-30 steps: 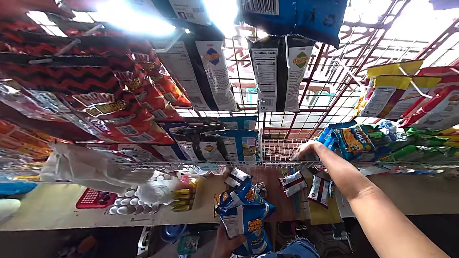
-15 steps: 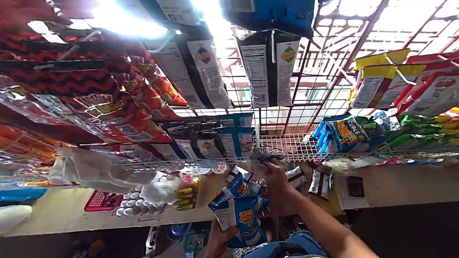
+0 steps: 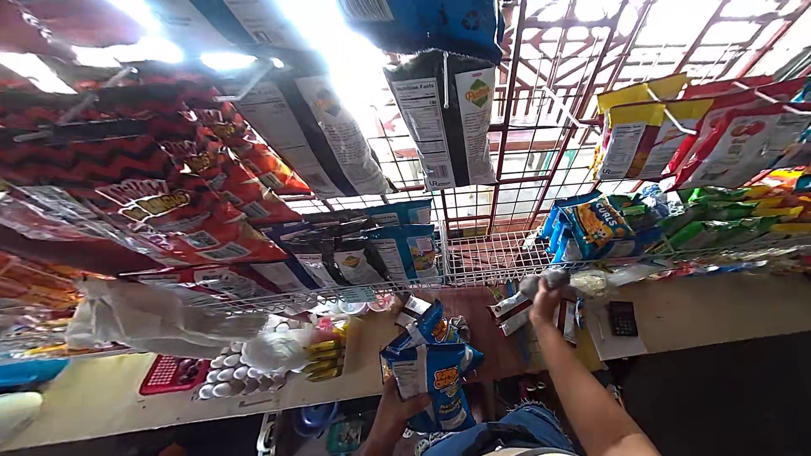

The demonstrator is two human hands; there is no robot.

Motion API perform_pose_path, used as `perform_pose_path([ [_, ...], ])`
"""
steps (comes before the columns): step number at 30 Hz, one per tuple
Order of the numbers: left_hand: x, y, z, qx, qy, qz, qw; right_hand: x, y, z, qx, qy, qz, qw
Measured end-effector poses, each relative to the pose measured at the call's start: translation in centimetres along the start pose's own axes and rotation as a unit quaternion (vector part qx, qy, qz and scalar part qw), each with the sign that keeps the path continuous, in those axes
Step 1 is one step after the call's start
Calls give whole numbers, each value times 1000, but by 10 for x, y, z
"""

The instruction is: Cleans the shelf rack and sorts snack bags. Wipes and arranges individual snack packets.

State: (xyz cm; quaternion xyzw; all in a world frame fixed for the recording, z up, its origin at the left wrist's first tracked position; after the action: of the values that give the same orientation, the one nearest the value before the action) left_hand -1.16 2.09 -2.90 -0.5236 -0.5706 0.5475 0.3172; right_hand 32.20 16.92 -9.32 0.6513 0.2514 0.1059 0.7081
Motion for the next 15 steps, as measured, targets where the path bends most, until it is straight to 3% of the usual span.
perform_pose_path([
  [3,-1,1,-3,-7,14,-6,1000,-44,1,-35,-105,74,33,991],
  [6,-3,3,-4,-14,19,-8,1000,-82,-39,-53,-191,290,-5,938],
  [7,-4,4,-3,-14,21,-8,1000,-88,-56,-52,-196,325,-36,924],
  [8,-5,4,-2,-13,22,-8,1000,-92,-64,-45,-183,321,-80,926],
  [10,-6,1,2,-12,13,-7,1000,-89,-53,-20,-124,227,-136,956],
  [13,-7,-3,12,-19,-1,-12,1000,-56,-22,10,-51,75,-52,994],
  [15,-7,-2,16,-17,-10,-16,1000,-40,-4,4,-53,42,19,998],
])
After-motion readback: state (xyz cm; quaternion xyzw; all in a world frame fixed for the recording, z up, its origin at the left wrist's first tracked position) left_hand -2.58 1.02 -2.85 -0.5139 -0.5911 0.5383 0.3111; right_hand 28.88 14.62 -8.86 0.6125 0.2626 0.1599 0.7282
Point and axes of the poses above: each hand's wrist, its own x-axis towards the middle knuckle, its own z-axis out of the back of the hand, y = z × x, the point moved 5 cm from there along x, towards the middle knuckle, and after that the axes turned 13 degrees about -y, right-handed, at the moved point
